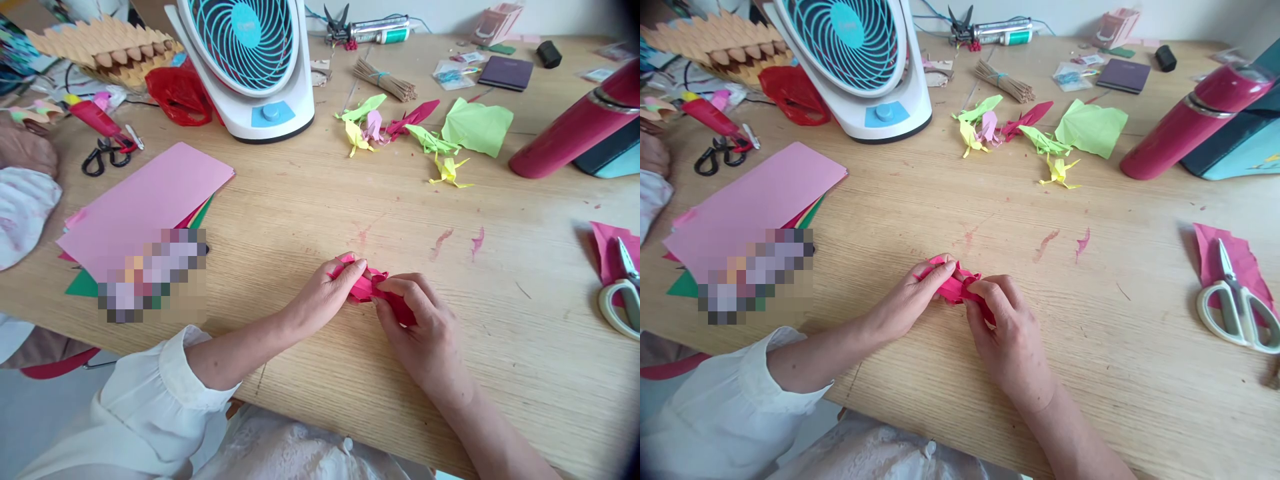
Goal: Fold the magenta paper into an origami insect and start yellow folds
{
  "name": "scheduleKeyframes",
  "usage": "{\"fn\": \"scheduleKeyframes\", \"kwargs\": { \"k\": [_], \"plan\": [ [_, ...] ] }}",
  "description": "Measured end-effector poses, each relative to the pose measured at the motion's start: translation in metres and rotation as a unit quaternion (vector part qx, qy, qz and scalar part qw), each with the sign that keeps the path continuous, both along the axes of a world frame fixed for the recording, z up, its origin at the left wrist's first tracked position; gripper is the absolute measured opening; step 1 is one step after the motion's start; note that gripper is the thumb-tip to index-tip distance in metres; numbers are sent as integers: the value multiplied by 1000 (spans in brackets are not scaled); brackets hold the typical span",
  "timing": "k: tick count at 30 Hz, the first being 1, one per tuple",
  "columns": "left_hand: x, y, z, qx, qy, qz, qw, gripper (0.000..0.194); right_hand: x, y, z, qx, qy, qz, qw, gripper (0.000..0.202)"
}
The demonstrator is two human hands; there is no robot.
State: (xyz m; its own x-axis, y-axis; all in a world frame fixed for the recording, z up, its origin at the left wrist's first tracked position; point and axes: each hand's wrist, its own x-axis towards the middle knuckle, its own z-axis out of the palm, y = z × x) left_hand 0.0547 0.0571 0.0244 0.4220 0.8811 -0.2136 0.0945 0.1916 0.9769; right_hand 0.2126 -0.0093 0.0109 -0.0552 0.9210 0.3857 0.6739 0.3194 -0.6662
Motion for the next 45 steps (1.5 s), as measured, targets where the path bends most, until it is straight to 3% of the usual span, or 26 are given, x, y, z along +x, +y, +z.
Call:
{"fn": "scheduleKeyframes", "kwargs": {
  "k": [12, 23, 29, 36, 45],
  "plan": [
    [-2, 2, 2, 51, -31, -29, 998, 31, 4, 1, 1, -39, 64, 42, 996, 15],
    [-2, 3, 0, 70, -33, -45, 996, 32, 5, 2, -2, -37, 96, 34, 994, 19],
    [-2, 4, 1, 119, -18, -42, 992, 27, 9, 4, 1, -94, 132, 34, 986, 9],
    [-6, 7, -2, 230, 39, -50, 971, 24, 11, 3, 3, -165, 166, 16, 972, 14],
    [-3, 5, -1, 208, 30, -39, 977, 24, 12, 3, 5, -208, 219, 2, 953, 14]
  ]
}}
